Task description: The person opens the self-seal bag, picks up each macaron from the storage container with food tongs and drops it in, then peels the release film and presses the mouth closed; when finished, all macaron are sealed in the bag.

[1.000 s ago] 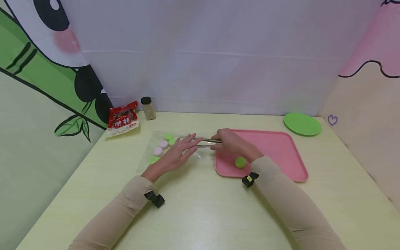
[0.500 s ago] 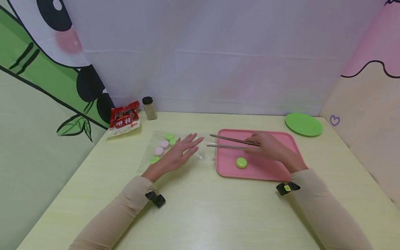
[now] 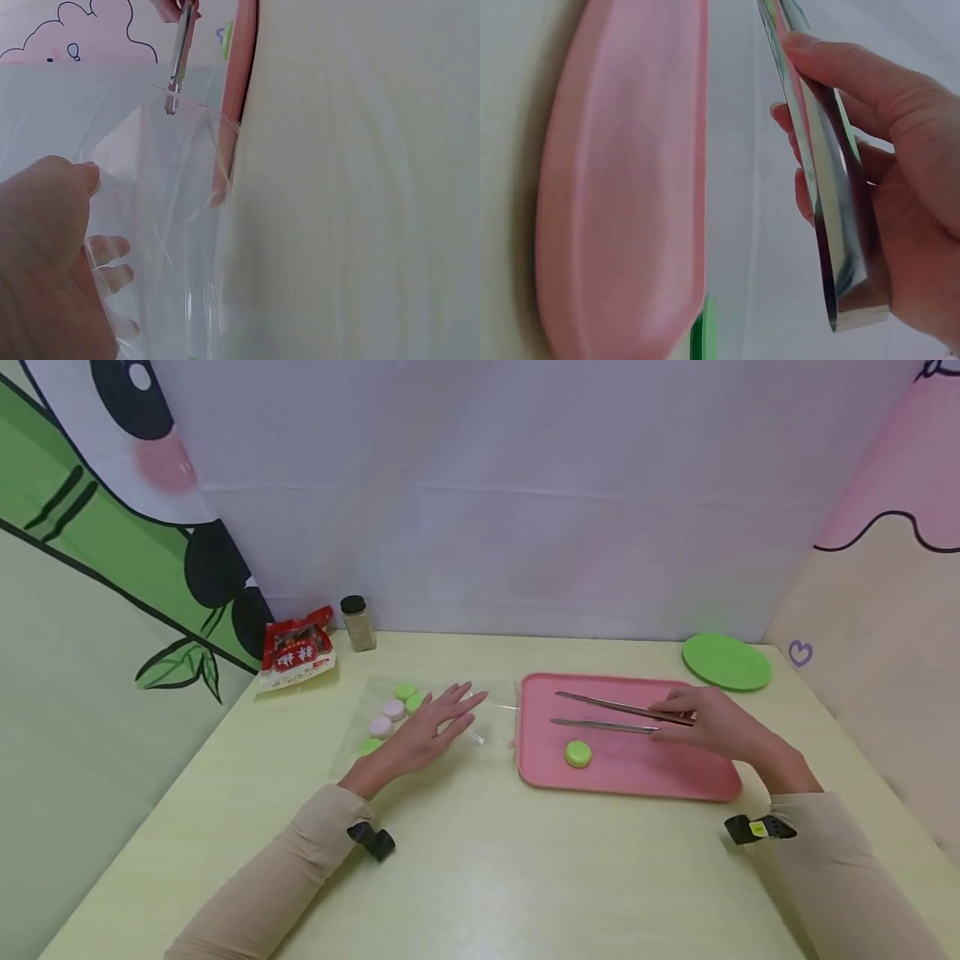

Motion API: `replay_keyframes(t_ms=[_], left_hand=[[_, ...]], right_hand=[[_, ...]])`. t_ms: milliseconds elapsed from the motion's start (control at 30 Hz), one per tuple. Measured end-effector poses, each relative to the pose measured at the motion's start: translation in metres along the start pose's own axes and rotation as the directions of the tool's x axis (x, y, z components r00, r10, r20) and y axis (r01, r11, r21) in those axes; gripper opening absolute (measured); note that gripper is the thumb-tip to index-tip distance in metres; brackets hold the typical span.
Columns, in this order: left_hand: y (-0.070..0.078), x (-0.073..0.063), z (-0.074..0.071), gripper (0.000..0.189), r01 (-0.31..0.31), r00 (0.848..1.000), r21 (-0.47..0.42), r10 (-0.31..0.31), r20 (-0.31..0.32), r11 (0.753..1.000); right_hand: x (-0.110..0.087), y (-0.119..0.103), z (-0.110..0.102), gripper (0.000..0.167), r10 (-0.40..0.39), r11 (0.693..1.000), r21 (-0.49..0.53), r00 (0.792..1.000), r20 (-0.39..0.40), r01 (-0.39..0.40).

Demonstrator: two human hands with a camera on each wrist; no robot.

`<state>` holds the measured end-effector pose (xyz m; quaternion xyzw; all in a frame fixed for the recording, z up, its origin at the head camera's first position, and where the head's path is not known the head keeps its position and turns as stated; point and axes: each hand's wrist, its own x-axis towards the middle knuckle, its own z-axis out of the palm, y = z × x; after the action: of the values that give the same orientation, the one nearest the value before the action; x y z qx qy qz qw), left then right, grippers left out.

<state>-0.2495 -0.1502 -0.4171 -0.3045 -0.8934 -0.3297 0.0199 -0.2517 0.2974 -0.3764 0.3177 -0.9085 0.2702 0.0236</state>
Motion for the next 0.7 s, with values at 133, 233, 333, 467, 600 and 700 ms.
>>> replay_keyframes(t_ms=[133,233,333,467,600,700], left_hand=[[0.0,-0.001,-0.001,0.048,0.003,1.0,0.002,-0.003,0.01,1.0],[0.0,-0.001,0.0,0.048,0.0,1.0,-0.001,0.0,0.01,1.0],[0.0,-0.001,0.001,0.048,-0.008,1.0,-0.005,0.008,0.006,1.0],[0.0,-0.001,0.001,0.049,-0.008,1.0,-0.007,0.008,0.001,1.0],[0.0,0.0,0.0,0.048,-0.011,1.0,-0.005,0.011,-0.001,1.0],[-0.001,0.0,0.0,0.048,-0.018,1.0,-0.006,0.018,-0.006,1.0]], right_hand=[[-0.015,0.009,-0.005,0.03,0.003,0.999,0.043,1.0,-0.001,-0.003],[-0.023,0.014,-0.006,0.031,0.02,0.996,0.09,0.999,0.041,-0.024],[-0.028,0.017,-0.006,0.033,0.006,0.988,0.153,0.996,0.091,-0.02],[-0.028,0.02,-0.004,0.034,-0.023,0.979,0.205,0.992,0.125,-0.003],[-0.03,0.023,-0.002,0.036,0.001,0.981,0.19,0.992,0.13,-0.026],[-0.032,0.025,-0.002,0.037,0.02,0.983,0.179,0.99,0.139,-0.045]])
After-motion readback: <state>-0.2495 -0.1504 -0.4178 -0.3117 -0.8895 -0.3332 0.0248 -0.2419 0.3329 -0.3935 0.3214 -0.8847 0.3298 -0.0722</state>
